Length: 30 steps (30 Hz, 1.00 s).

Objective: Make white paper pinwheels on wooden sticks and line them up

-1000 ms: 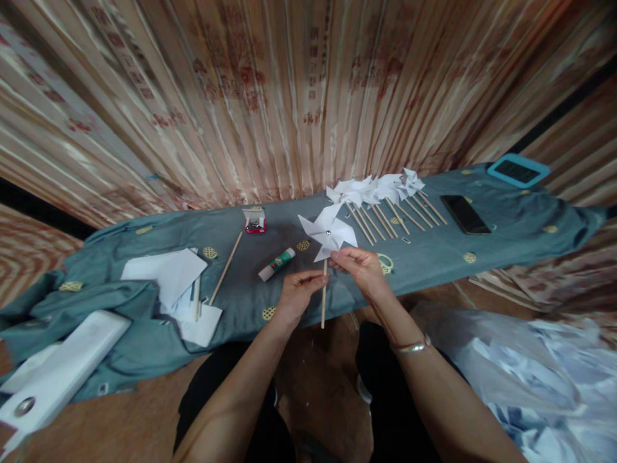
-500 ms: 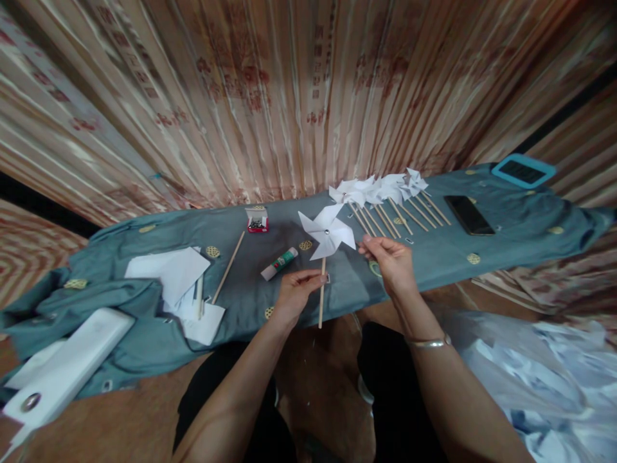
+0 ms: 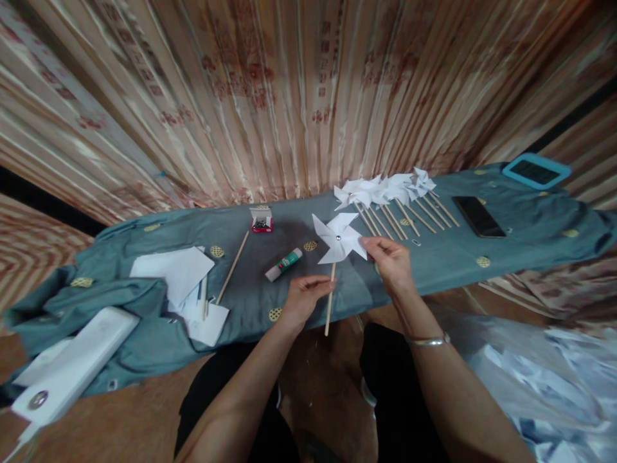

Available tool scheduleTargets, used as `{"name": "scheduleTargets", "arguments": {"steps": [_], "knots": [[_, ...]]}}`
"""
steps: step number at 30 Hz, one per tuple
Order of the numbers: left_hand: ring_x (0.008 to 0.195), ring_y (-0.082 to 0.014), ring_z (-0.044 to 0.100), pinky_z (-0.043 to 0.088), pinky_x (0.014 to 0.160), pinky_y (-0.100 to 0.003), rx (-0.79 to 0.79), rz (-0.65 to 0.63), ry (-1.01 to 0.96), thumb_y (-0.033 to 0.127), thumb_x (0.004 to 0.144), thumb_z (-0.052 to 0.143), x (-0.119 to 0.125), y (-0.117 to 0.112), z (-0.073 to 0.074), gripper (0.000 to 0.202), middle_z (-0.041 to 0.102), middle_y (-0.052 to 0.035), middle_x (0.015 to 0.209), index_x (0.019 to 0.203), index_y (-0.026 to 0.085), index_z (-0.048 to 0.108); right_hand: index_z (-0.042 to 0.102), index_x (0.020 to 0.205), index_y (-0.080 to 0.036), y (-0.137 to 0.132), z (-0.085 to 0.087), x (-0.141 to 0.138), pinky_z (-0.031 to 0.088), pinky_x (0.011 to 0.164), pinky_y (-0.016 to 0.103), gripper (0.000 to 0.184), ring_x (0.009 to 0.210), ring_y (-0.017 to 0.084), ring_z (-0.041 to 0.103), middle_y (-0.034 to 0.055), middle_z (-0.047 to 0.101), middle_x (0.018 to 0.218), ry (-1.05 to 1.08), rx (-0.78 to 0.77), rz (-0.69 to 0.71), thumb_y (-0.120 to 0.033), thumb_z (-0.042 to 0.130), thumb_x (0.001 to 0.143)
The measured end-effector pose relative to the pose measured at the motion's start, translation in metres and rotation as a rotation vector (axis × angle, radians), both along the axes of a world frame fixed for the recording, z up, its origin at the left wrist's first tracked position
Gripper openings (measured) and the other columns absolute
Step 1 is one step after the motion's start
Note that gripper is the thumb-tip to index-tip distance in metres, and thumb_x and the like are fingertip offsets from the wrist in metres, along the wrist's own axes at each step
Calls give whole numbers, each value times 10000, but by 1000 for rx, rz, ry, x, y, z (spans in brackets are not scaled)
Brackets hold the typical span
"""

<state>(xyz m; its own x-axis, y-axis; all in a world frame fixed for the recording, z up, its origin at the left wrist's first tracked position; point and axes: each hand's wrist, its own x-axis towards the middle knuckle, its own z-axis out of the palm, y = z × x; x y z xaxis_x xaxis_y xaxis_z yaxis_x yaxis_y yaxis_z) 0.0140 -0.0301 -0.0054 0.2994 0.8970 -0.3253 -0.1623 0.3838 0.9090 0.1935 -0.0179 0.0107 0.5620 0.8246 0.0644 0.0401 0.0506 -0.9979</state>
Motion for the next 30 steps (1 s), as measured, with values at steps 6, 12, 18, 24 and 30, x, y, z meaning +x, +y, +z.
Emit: {"name": "scheduleTargets", "arguments": {"steps": [6, 12, 18, 24, 30], "knots": [[695, -160, 647, 500, 745, -283, -5, 16, 8, 280, 539, 818, -2, 3, 2, 200, 759, -59, 741, 701, 172, 776, 688, 573, -179, 1, 1, -5, 329, 478, 237, 231, 481, 90, 421, -35, 551, 472, 38, -30, 42, -397, 763, 553], [698, -168, 648, 504, 725, -285, 11, 31, -1, 293, 538, 817, -2, 5, 3, 205, 759, -65, 745, 701, 176, 775, 699, 586, -191, 0, -4, -9, 348, 494, 237, 219, 508, 98, 452, -22, 590, 517, 16, -25, 86, -400, 762, 579], [684, -155, 643, 499, 726, -276, 19, 61, -9, 274, 550, 803, -3, 5, 2, 177, 755, -57, 727, 697, 179, 774, 702, 595, -195, -2, -6, -13, 348, 497, 240, 247, 511, 101, 460, -26, 594, 520, 31, -33, 126, -428, 781, 569], [653, -142, 625, 497, 705, -265, 8, 82, -17, 259, 533, 801, -2, 5, 3, 170, 749, -46, 702, 682, 181, 773, 695, 588, -197, -3, -3, -20, 380, 518, 246, 272, 518, 108, 498, -25, 618, 528, 99, -71, 170, -427, 822, 517], [674, -158, 634, 498, 699, -273, 22, 85, -18, 290, 529, 811, -2, 6, 4, 188, 750, -46, 710, 685, 191, 774, 686, 573, -196, -5, -3, -25, 397, 535, 253, 294, 521, 113, 513, -13, 632, 534, 70, -62, 245, -468, 798, 563]]}}
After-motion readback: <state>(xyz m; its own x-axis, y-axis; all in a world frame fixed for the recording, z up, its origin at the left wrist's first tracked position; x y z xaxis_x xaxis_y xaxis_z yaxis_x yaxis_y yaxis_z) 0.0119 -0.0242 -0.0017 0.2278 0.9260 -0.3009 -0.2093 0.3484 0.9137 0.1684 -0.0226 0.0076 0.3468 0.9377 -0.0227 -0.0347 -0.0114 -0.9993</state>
